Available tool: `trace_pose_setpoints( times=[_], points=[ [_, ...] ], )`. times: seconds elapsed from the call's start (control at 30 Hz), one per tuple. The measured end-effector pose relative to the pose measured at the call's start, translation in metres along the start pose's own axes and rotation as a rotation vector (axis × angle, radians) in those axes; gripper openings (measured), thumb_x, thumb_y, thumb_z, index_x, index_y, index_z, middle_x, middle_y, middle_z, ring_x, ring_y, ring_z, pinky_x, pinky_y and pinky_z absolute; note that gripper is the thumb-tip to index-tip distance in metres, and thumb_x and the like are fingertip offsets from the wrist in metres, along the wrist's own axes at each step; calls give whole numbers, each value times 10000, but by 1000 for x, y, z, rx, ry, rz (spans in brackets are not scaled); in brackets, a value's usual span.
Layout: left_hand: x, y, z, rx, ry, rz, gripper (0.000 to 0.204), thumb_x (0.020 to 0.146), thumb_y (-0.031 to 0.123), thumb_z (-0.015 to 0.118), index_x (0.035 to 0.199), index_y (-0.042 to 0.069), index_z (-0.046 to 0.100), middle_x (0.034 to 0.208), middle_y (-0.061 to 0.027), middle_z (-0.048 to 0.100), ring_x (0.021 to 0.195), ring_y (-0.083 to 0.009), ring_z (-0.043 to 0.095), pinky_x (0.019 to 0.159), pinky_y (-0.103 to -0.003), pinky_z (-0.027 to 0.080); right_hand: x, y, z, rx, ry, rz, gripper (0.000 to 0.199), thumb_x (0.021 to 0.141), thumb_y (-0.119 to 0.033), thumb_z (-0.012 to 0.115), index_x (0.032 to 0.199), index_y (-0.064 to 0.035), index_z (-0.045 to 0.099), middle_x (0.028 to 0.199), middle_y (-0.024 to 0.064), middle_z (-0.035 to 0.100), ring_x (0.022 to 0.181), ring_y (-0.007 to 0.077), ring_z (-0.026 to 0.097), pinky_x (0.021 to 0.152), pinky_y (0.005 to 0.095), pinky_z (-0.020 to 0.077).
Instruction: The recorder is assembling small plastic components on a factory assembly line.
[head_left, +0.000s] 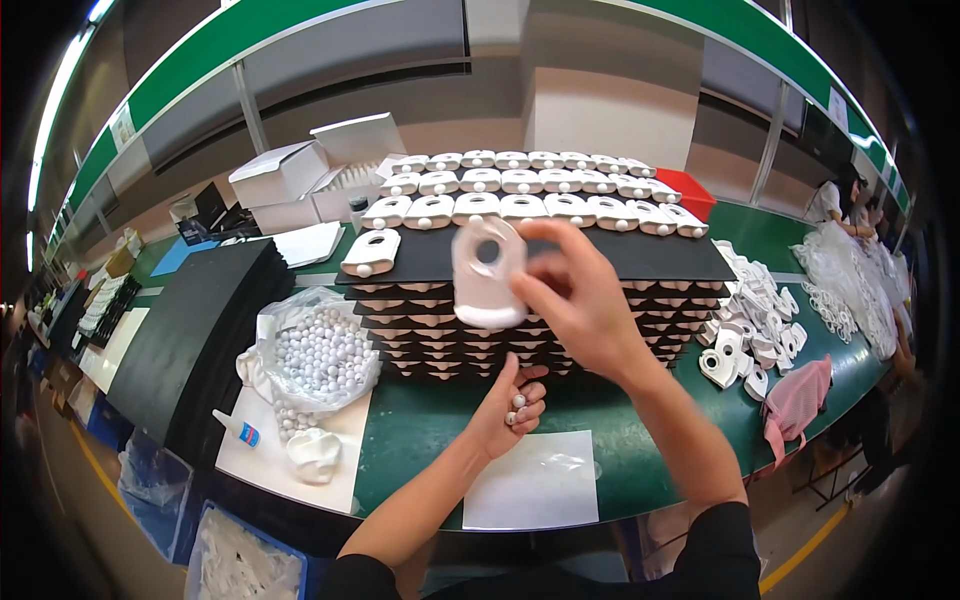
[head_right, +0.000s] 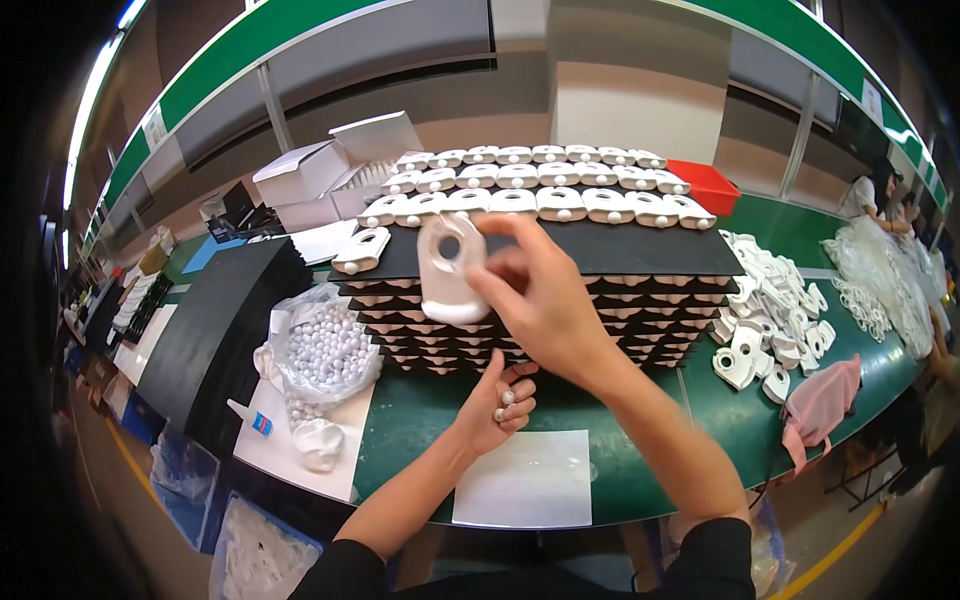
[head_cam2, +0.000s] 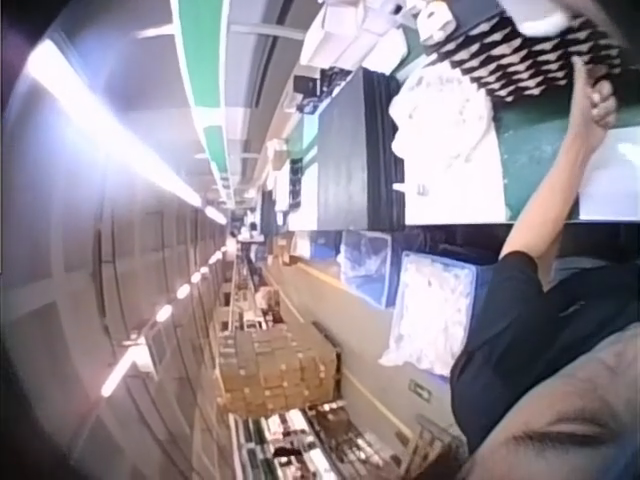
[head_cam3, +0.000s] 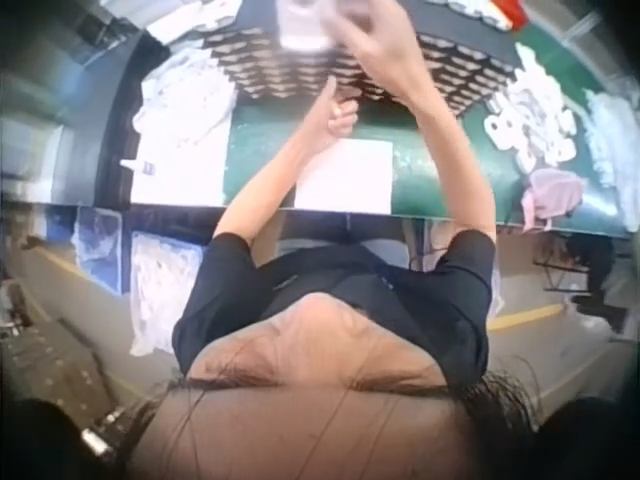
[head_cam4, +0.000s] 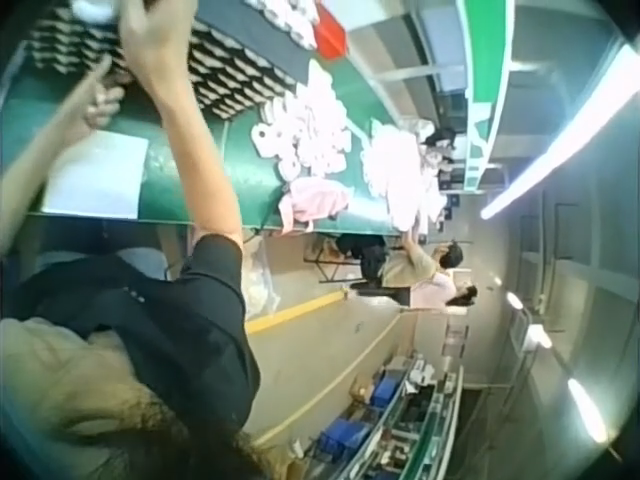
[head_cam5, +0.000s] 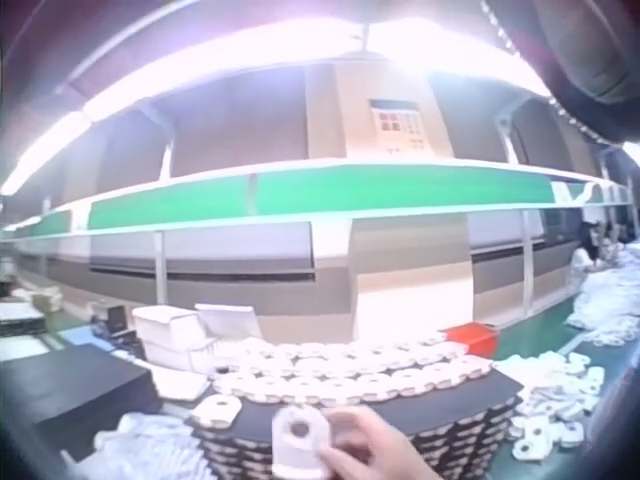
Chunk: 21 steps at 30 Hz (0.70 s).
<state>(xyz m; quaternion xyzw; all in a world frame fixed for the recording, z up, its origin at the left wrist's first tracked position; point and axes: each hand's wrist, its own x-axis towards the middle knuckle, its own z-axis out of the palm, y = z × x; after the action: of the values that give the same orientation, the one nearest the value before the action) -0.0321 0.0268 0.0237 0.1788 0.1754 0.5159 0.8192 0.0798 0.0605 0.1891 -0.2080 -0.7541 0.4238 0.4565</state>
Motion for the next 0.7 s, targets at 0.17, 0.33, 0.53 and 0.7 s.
trace_pose_setpoints(
  times=[0.17, 0.33, 0.53, 0.7],
  points=[
    [1, -3, 2, 12, 163, -12, 174, 846, 135, 450, 998, 53, 463, 835, -60, 502, 518, -87, 337, 370, -179, 226, 69, 12, 20, 116, -155, 374, 269, 821, -130, 578, 1014, 54, 542, 718, 37, 553, 633, 83, 495, 575, 212, 417],
    [3, -8, -5, -24, 150, 11, 223, 783, -11, 404, 999, 44, 409, 881, -81, 480, 524, -97, 357, 357, -191, 249, 97, 26, 28, 178, -142, 535, 166, 769, -96, 647, 832, 53, 606, 730, 50, 568, 631, 88, 535, 587, 189, 480],
    [3, -9, -5, 88, 137, -24, 115, 889, 86, 422, 1003, 74, 416, 864, -55, 484, 517, -68, 339, 369, -175, 232, 99, 22, 35, -65, -140, 419, 350, 723, -103, 691, 957, 103, 532, 797, 122, 601, 659, 154, 610, 567, 218, 530],
    [-1, -7, 7, 231, 168, -17, 204, 916, 281, 449, 994, 93, 431, 755, -10, 474, 474, -49, 302, 381, -172, 212, 92, 33, 35, -87, -55, 347, 345, 743, -86, 658, 999, 86, 506, 845, 133, 579, 674, 164, 615, 572, 229, 527]
  ],
)
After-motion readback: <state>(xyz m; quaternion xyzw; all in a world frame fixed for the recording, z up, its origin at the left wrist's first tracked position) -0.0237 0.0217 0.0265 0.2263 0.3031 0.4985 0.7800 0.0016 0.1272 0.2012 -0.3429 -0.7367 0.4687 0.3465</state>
